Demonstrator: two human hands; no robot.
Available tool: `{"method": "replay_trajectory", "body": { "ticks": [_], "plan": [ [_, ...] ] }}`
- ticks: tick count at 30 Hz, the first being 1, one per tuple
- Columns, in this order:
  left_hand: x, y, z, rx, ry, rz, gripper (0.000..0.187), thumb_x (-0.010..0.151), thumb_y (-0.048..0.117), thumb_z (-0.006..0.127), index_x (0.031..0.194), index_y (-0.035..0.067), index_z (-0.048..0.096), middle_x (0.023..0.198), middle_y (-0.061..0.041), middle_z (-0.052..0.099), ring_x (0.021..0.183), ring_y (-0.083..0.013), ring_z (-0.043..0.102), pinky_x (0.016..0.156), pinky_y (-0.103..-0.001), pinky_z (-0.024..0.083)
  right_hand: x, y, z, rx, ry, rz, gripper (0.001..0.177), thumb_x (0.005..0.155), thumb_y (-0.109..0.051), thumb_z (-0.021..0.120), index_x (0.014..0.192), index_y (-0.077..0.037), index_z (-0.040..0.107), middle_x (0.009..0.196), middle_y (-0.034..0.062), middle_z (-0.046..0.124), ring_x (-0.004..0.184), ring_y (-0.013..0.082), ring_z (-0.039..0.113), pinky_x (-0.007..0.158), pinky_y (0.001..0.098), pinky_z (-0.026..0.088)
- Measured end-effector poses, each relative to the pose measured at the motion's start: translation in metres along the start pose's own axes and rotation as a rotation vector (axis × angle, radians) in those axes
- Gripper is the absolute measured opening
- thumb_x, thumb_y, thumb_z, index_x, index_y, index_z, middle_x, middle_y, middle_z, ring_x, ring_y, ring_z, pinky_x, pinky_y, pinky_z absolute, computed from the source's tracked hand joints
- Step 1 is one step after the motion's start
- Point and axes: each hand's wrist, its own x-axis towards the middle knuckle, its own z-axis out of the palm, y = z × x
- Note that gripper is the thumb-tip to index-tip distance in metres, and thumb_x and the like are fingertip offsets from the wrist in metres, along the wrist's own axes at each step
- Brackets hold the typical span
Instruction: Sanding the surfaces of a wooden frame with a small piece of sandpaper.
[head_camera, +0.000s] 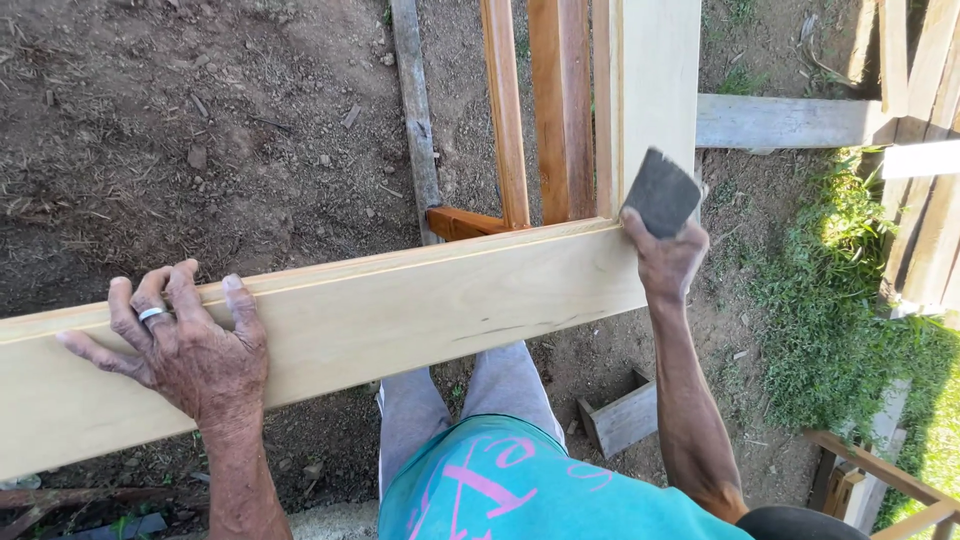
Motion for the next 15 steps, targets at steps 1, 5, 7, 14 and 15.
{"method": "replay_trajectory", "body": {
  "ticks": [1,5,7,14,15],
  "plan": [
    [0.001,0.0,0.002,-0.002,0.004,0.0,0.033,0.111,0.04,0.046,0.123,0.013,0.062,0.131,-0.006,0.055,0.154,-0.0252,0.029,0.131,-0.063,-0.01,-0.003,-0.001,-0.001,0.001,0.003,-0.003,0.02,0.098,-0.023,0.081,0.088,-0.008,0.072,0.079,0.0025,0.073,0.061,0.0114,0.068,0.052,0.0241,0.059],
    [0.0,-0.002,0.004,0.032,0.011,0.007,0.033,0.111,0.04,0.045,0.123,0.014,0.061,0.131,-0.005,0.054,0.154,-0.025,0.029,0.13,-0.062,-0.01,-0.001,0.0,0.004,0.029,0.027,-0.014,0.021,0.096,-0.023,0.083,0.089,-0.007,0.071,0.08,0.0041,0.071,0.063,0.0116,0.067,0.053,0.0257,0.059],
    [-0.001,-0.001,0.002,0.038,0.005,0.013,0.033,0.111,0.04,0.045,0.123,0.014,0.061,0.131,-0.004,0.054,0.154,-0.0247,0.029,0.129,-0.061,-0.01,0.004,-0.002,0.004,-0.044,0.056,-0.011,0.022,0.096,-0.023,0.084,0.088,-0.007,0.071,0.08,0.0036,0.071,0.062,0.011,0.067,0.053,0.0253,0.061],
    [0.004,0.001,-0.003,0.024,0.003,0.0,0.032,0.111,0.038,0.049,0.123,0.012,0.061,0.129,-0.006,0.053,0.153,-0.0263,0.03,0.129,-0.064,-0.009,0.003,-0.002,0.001,-0.043,-0.001,-0.027,0.019,0.096,-0.021,0.083,0.09,-0.007,0.072,0.082,0.0037,0.073,0.064,0.0116,0.069,0.055,0.0252,0.06],
    [0.004,0.002,-0.005,0.025,0.0,0.007,0.031,0.112,0.038,0.049,0.124,0.012,0.061,0.129,-0.006,0.053,0.153,-0.026,0.03,0.129,-0.064,-0.01,0.007,-0.001,0.002,-0.08,0.019,-0.015,0.024,0.097,-0.021,0.084,0.084,-0.006,0.071,0.078,0.0045,0.072,0.06,0.0125,0.067,0.052,0.0256,0.059]
  ]
}}
